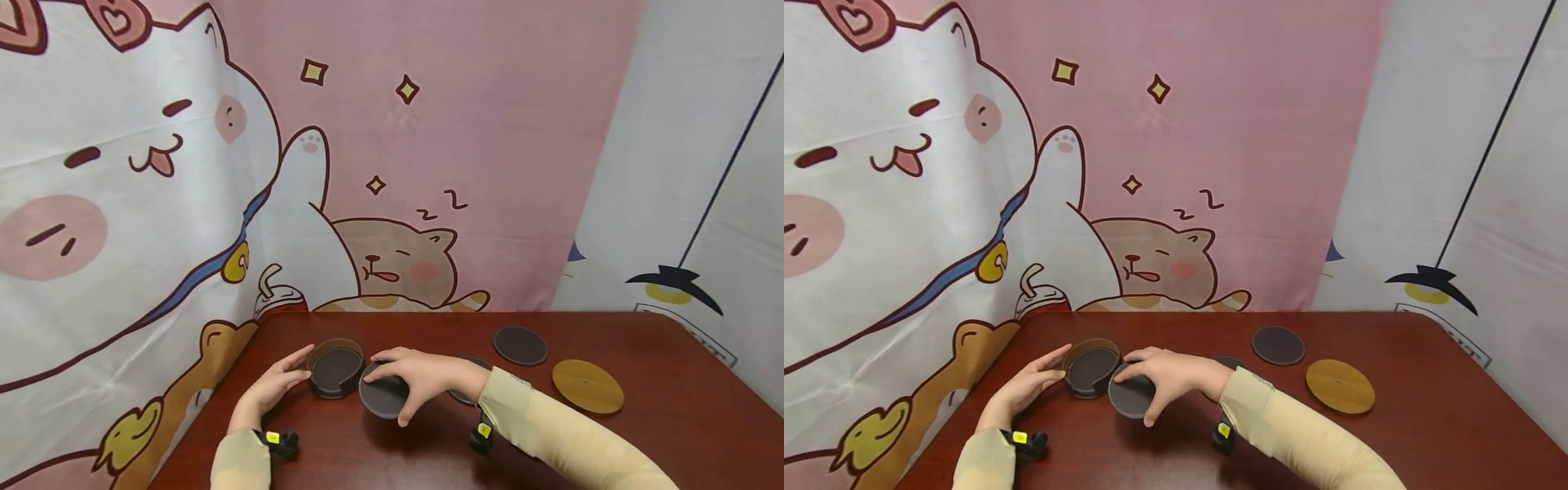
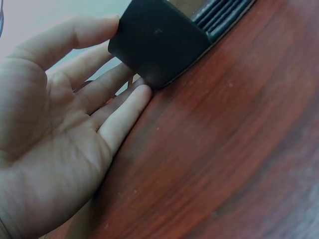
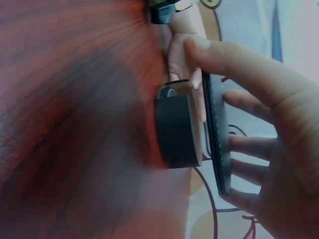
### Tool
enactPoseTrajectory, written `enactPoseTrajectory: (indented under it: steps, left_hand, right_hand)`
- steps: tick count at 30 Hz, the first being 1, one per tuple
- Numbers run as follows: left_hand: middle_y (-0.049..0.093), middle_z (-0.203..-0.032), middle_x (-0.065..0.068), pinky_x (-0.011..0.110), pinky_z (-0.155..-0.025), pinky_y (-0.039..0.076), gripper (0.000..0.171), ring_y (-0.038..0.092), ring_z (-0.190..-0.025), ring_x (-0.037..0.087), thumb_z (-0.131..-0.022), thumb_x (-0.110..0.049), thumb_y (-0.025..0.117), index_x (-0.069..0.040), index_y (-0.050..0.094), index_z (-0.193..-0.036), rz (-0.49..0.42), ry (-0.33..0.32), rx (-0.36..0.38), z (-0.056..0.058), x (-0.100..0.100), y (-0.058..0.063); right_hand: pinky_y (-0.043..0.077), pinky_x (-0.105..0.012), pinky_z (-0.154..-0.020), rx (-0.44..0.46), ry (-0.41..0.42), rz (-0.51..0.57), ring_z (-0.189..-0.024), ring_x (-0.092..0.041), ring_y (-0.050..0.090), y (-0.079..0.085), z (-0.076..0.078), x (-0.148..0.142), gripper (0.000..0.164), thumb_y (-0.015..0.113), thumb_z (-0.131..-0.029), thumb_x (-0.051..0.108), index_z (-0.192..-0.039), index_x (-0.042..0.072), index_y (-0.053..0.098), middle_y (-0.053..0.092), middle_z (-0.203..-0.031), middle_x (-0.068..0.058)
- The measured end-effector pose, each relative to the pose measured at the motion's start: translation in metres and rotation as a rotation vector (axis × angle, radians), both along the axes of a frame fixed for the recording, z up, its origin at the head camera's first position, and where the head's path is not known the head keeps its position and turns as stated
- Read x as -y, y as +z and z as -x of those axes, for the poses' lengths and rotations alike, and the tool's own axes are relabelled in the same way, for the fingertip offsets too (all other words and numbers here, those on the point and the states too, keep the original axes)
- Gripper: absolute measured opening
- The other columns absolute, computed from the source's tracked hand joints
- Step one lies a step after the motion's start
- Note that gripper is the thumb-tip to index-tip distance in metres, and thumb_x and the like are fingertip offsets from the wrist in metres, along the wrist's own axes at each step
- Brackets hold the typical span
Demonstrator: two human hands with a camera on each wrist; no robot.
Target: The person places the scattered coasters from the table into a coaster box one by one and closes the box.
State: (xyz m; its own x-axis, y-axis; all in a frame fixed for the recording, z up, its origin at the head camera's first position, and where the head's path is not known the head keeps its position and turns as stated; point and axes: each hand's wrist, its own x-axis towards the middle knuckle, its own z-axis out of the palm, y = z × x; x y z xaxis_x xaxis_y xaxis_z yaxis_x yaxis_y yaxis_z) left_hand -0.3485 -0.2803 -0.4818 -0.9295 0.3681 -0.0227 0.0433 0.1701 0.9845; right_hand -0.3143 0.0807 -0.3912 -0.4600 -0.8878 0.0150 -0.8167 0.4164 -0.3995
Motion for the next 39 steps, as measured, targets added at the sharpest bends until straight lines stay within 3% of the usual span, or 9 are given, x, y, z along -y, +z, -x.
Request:
enactPoseTrajectory:
  steps: [9,18,25,32,39]
  left_hand:
    - [0.021,-0.157,0.018,0.026,-0.102,0.038,0.065,0.018,-0.143,0.031,-0.093,-0.006,0.059,-0.009,0.032,-0.152,-0.002,0.006,0.004,0.000,-0.001,0.000]
    - [0.026,-0.155,0.020,0.029,-0.100,0.040,0.066,0.028,-0.140,0.030,-0.093,-0.008,0.061,-0.008,0.032,-0.152,-0.024,0.005,0.001,-0.001,0.000,-0.001]
    - [0.028,-0.153,0.021,0.032,-0.101,0.041,0.066,0.041,-0.131,0.025,-0.094,-0.009,0.060,-0.007,0.030,-0.152,-0.008,-0.018,-0.022,-0.002,0.000,0.000]
    - [0.029,-0.155,0.016,0.034,-0.104,0.038,0.065,0.031,-0.139,0.029,-0.093,-0.009,0.062,-0.011,0.034,-0.152,-0.011,0.004,0.002,0.000,0.001,-0.001]
    - [0.027,-0.156,0.015,0.036,-0.106,0.036,0.067,0.023,-0.143,0.030,-0.092,-0.009,0.063,-0.008,0.032,-0.152,-0.024,-0.007,-0.003,0.000,0.001,0.000]
  right_hand:
    - [0.036,-0.037,-0.104,-0.055,0.000,0.013,-0.138,-0.025,0.028,0.000,0.020,0.035,0.081,0.085,-0.069,0.043,-0.141,0.030,0.051,0.030,-0.154,-0.006]
    - [0.035,-0.041,-0.104,-0.053,-0.050,-0.015,-0.140,-0.026,0.025,0.010,0.041,0.076,0.081,0.084,-0.070,0.044,-0.143,0.031,0.049,0.029,-0.155,-0.005]
    - [0.039,-0.042,-0.100,-0.013,-0.133,-0.018,-0.140,-0.028,0.027,0.004,0.051,0.098,0.079,0.083,-0.070,0.047,-0.141,0.032,0.051,0.030,-0.154,-0.003]
    - [0.042,-0.044,-0.095,0.010,-0.222,-0.027,-0.132,-0.027,0.035,-0.011,0.068,0.113,0.078,0.082,-0.070,0.049,-0.140,0.032,0.052,0.038,-0.148,-0.005]
    - [0.035,-0.049,-0.101,-0.012,-0.279,-0.033,-0.131,-0.028,0.037,-0.019,0.075,0.121,0.078,0.080,-0.071,0.051,-0.140,0.031,0.052,0.040,-0.147,-0.004]
